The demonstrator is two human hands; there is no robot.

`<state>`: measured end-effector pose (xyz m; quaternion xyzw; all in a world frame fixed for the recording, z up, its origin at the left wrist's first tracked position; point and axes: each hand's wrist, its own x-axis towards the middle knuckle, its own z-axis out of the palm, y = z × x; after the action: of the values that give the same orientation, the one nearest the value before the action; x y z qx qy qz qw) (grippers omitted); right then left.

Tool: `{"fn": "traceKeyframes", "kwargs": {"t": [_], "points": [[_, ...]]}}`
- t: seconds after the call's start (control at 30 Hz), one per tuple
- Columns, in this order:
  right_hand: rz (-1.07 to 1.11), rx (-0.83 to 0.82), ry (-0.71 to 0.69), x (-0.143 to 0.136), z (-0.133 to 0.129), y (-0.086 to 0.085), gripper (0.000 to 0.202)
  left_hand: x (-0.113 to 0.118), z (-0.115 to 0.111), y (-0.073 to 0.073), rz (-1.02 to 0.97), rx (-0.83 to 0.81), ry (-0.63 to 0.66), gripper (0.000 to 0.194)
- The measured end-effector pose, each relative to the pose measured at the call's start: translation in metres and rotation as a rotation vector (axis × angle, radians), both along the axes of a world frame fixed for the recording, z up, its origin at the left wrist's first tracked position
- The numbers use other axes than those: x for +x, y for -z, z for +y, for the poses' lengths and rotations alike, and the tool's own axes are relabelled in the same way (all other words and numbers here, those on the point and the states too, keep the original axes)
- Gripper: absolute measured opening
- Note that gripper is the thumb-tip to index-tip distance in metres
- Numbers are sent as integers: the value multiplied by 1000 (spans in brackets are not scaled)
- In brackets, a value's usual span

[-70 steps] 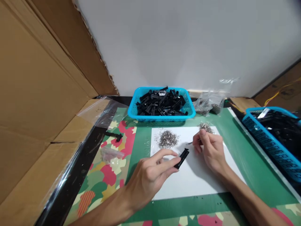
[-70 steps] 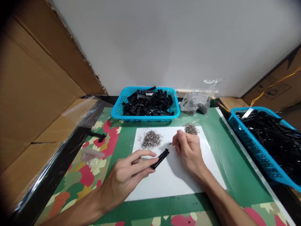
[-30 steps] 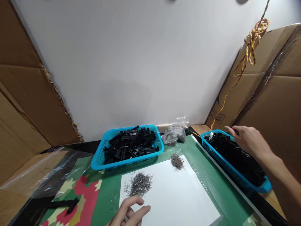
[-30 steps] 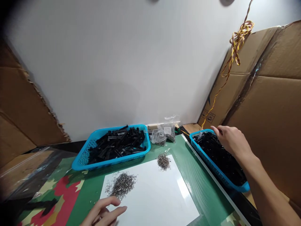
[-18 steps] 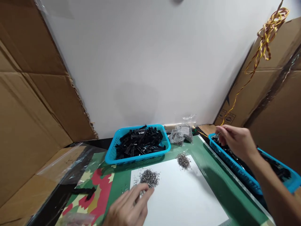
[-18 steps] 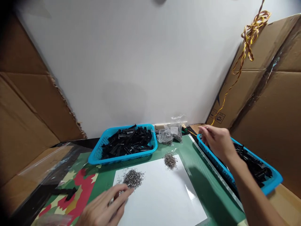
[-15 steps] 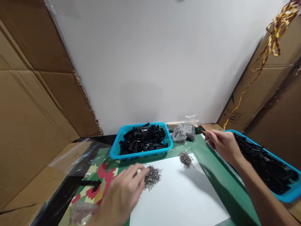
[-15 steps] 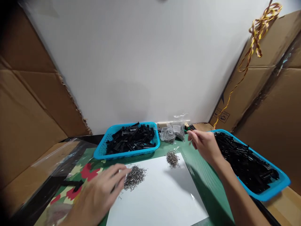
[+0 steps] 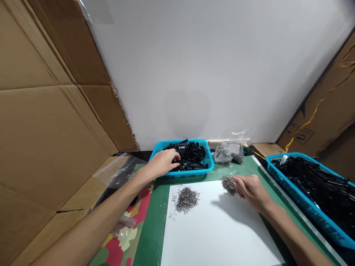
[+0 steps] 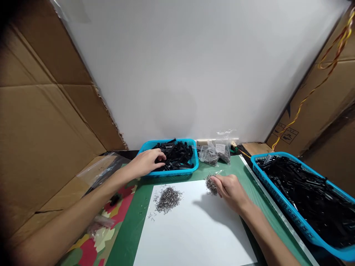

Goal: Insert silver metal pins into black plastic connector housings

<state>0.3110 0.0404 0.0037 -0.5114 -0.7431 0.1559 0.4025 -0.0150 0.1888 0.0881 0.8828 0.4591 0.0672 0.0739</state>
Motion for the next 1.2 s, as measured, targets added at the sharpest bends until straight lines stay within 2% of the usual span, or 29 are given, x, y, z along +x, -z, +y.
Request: {"fn": "traceKeyframes", "kwargs": {"t": [0.07,0.27,0.43,0.6,0.83,1.07,1.2], "points": [[-11,-16,-2,-2,0,3,65,6,-1,-1,62,10,-36,16],[-29,-90,-56,-11,-2,2,63,16,-2,-8,207,-5,-104,28],[-43,-186,-113,-25,-3,-3,60,14,0,-17,305,-59,-59,29],[-89,-281,-160,-58,-9,-6,53,14,-2,-18,372,-68,-30,32],[-111,-359,-83,-82,-5,-6,13,18,-8,-15,386,-30,-21,35],[-86,-415,-100,-83,1,-5,9,18,-4,-13,404,-82,11,36],[-6,-421,-126,-78,-2,-2,8,12,-1,-8,318,-59,38,35]]}}
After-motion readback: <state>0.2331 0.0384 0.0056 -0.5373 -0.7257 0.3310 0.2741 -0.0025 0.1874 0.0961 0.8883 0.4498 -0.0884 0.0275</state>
